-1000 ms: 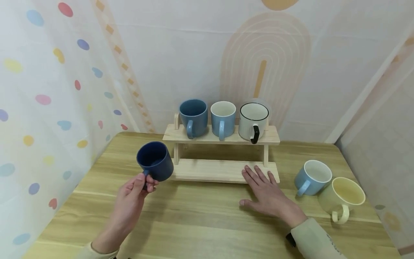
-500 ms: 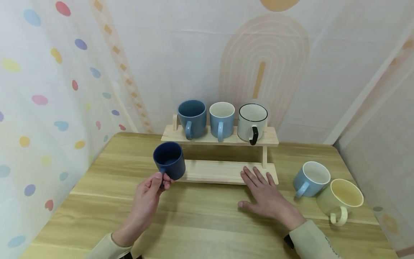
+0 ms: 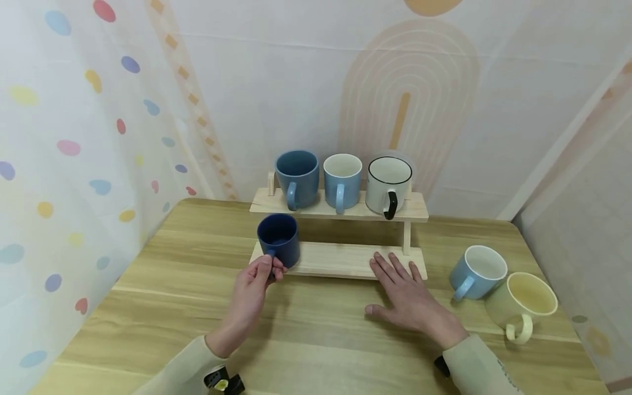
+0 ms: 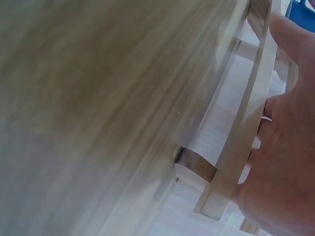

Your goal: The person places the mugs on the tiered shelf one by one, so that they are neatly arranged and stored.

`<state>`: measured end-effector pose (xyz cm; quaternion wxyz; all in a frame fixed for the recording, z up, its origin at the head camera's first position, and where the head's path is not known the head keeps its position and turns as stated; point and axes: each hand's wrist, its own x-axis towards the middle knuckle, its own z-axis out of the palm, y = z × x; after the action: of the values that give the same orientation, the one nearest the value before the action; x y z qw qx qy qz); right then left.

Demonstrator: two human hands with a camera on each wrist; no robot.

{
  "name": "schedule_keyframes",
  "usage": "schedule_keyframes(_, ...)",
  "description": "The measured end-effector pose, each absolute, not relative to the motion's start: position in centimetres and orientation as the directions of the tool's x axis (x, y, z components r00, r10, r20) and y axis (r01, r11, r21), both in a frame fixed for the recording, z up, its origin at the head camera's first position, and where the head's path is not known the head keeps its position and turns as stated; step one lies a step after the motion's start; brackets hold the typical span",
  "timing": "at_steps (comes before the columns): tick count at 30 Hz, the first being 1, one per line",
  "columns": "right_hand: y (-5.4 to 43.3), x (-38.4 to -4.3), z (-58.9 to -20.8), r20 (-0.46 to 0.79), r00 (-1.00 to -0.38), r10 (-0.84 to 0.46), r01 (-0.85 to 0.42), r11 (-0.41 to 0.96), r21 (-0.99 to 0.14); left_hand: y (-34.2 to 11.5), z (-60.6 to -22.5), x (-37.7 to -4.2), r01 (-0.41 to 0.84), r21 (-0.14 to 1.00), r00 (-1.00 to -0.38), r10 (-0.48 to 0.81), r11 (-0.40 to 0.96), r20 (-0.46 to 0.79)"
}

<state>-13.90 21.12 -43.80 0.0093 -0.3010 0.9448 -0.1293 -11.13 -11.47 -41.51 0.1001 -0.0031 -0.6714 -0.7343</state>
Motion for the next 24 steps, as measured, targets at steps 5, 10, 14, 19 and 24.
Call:
schedule_keyframes(5,21.3,-14.1,-43.7,0.051,-0.824,-0.564,-0.557,0.792,-0.250,-10.8,-42.2,-11.8,0.139,0.986,-0.980,-0.158,-0.096,0.123)
schedule_keyframes(10,21.2,-14.1,-43.9,0.051,-0.822,-0.567,-0.560,0.789,-0.254,-10.7,-43.0,-12.0,0.142,0.984,-0.978,-0.170,-0.104,0.123)
schedule_keyframes(14,21.0,-13.9,-43.9,0.053,-0.819,-0.571,-0.564,0.785,-0.256,-10.6,-43.5,-12.1,0.143,0.984,-0.977,-0.175,-0.107,0.123)
schedule_keyframes(19,21.0,-13.9,-43.8,0.062,-0.819,-0.570,-0.567,0.788,-0.241,-10.6,-43.6,-12.6,0.163,0.982,-0.977,-0.155,-0.098,0.147)
schedule_keyframes(24,21.0,-14.0,-43.7,0.067,-0.816,-0.574,-0.573,0.787,-0.229,-11.2,-43.3,-12.9,0.158,0.986,-0.983,-0.105,-0.049,0.153)
